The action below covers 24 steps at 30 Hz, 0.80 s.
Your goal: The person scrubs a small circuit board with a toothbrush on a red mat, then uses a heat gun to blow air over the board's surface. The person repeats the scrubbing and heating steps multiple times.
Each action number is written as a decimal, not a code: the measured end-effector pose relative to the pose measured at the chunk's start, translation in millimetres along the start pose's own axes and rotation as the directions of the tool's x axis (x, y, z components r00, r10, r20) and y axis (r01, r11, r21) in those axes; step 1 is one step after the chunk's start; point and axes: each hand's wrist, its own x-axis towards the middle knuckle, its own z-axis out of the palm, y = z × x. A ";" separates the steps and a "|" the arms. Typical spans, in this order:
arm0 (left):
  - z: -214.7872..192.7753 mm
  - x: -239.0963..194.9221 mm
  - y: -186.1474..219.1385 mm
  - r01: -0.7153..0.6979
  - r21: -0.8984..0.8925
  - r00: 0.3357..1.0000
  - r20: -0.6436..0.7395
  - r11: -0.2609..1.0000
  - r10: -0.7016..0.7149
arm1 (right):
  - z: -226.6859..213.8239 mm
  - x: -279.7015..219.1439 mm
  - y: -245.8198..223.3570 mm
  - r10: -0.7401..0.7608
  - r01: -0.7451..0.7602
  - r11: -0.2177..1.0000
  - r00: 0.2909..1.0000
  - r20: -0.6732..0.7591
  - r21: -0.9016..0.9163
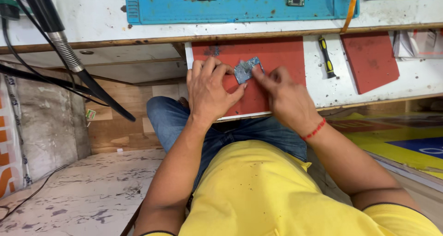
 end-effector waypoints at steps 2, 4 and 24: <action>-4.1 2.3 -3.1 -0.002 0.019 1.000 -0.005 1.000 0.002 | 3.4 3.0 -0.3 -0.030 0.030 0.999 0.999 -0.015 0.029; -3.0 0.6 -1.6 -0.005 0.020 1.000 0.009 1.000 0.004 | 4.8 -3.4 2.4 -0.010 0.016 0.999 0.990 -0.137 0.042; -8.2 3.4 -5.3 -0.009 -0.039 1.000 0.026 0.999 0.010 | 9.8 -0.8 3.8 -0.033 0.031 0.999 0.994 -0.105 -0.019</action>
